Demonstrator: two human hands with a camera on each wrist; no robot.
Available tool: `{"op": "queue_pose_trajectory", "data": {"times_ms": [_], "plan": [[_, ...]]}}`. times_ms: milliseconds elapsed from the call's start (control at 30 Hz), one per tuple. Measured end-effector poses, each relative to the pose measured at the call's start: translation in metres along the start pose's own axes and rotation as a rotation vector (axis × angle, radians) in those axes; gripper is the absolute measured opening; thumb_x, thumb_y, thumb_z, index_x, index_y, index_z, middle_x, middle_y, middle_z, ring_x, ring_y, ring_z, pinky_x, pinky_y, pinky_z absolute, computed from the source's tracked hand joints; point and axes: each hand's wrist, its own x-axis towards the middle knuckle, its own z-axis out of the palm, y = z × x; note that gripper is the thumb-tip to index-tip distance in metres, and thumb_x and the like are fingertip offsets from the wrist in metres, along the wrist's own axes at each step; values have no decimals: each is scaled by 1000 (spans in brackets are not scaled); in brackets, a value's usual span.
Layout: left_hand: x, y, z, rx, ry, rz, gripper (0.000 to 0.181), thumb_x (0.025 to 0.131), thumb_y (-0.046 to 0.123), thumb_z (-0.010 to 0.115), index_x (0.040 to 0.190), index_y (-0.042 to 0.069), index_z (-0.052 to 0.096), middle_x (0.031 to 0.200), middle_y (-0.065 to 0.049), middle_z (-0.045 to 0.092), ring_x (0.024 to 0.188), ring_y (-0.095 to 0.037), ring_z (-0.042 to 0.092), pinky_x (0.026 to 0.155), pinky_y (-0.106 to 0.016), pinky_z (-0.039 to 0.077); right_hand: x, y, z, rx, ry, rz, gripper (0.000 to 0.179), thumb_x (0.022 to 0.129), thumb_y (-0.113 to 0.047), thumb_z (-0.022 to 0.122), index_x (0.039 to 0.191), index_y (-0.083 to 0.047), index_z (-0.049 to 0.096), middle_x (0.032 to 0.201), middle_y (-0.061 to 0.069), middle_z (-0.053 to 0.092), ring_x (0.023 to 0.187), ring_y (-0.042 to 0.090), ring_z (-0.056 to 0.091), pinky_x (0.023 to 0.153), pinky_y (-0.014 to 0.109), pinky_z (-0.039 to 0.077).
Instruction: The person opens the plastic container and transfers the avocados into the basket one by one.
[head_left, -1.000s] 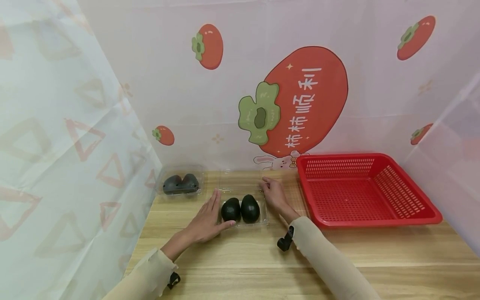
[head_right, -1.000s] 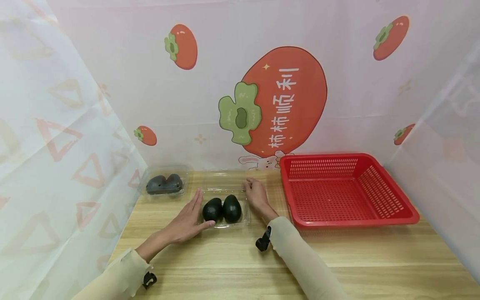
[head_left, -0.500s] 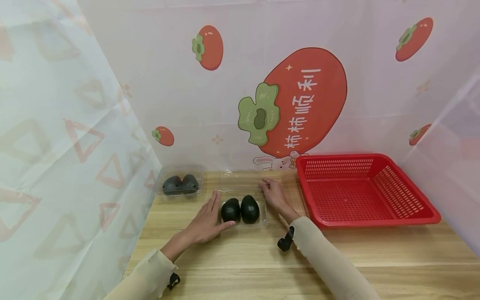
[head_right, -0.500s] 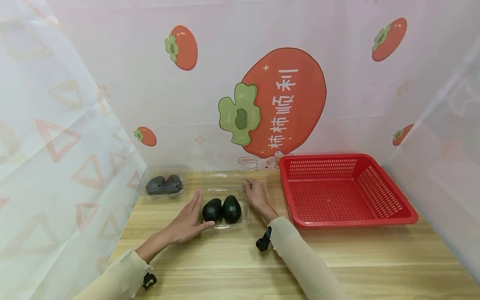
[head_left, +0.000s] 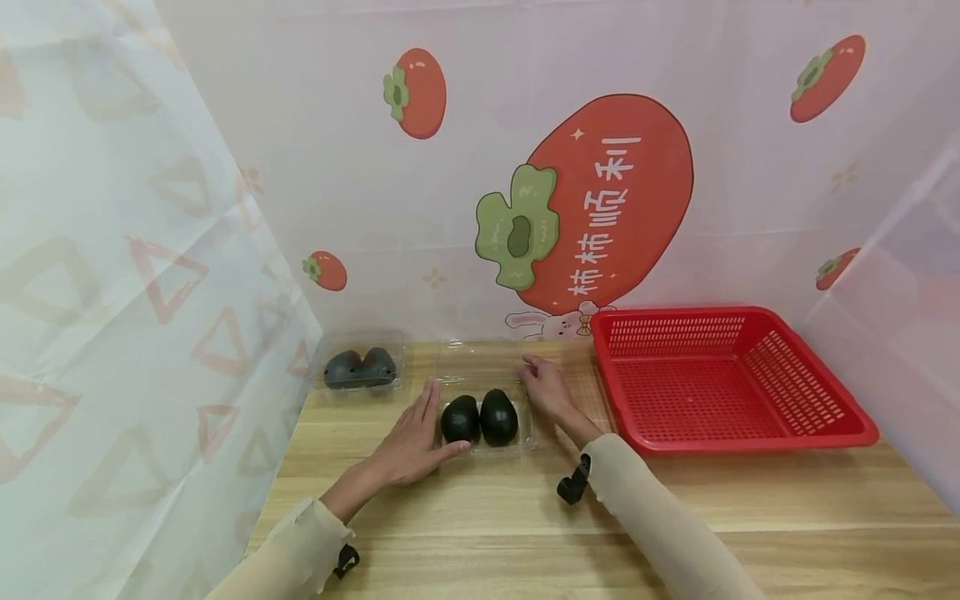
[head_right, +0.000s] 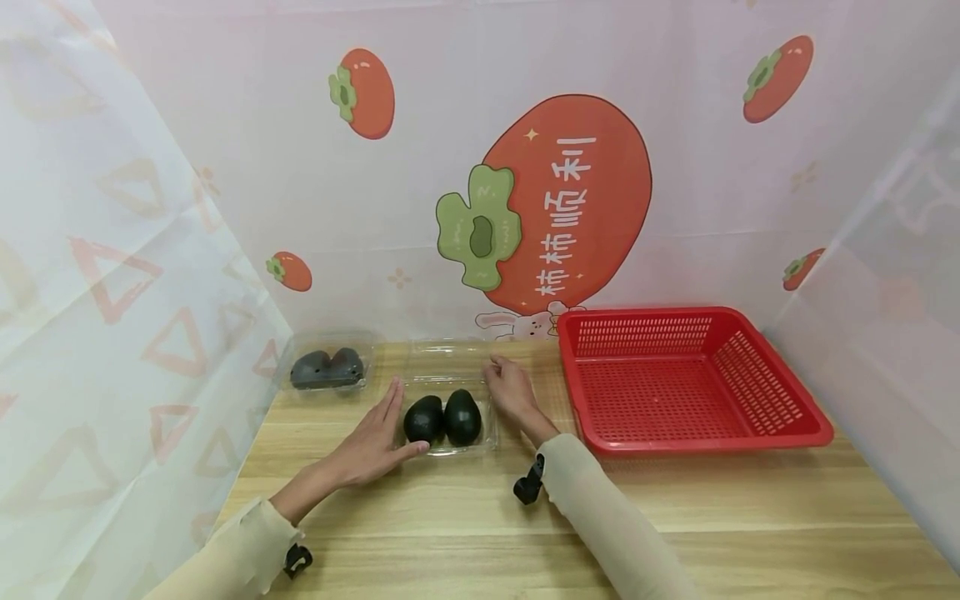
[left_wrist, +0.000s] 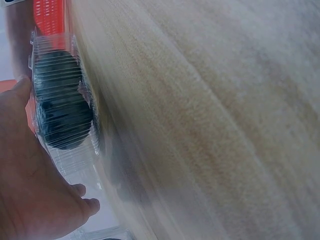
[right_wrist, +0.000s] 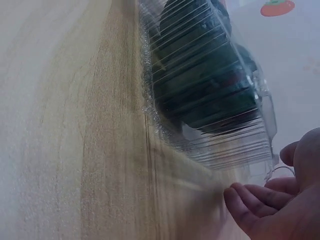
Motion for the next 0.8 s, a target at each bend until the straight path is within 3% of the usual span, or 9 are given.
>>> {"op": "queue_pose_trajectory", "data": {"times_ms": [433,567,800], "plan": [[1,-2,1,-1,-3,-3,114,101,72,54,168,5,-10,177,-18,-12,164,-33,-1,130,-59,13,-9,-19,-12,-58,-7,-24,52,110,-26,56,153,4,52,150,25,58,134,42,60,110,57,49],[1,-3,1,-7,4,1,115,100,72,55,169,4,-9,177,-18,-12,164,-34,0,129,-60,14,-13,-26,-15,-78,-29,-41,55,110,-28,56,156,2,49,148,25,60,129,42,63,108,57,51],[0,-3,3,-33,35,37,115,99,72,55,169,5,-7,176,-23,-7,163,-41,6,125,-67,18,-18,-35,-20,-161,-60,-144,57,108,-29,62,155,1,51,156,21,54,141,40,54,116,59,44]]}}
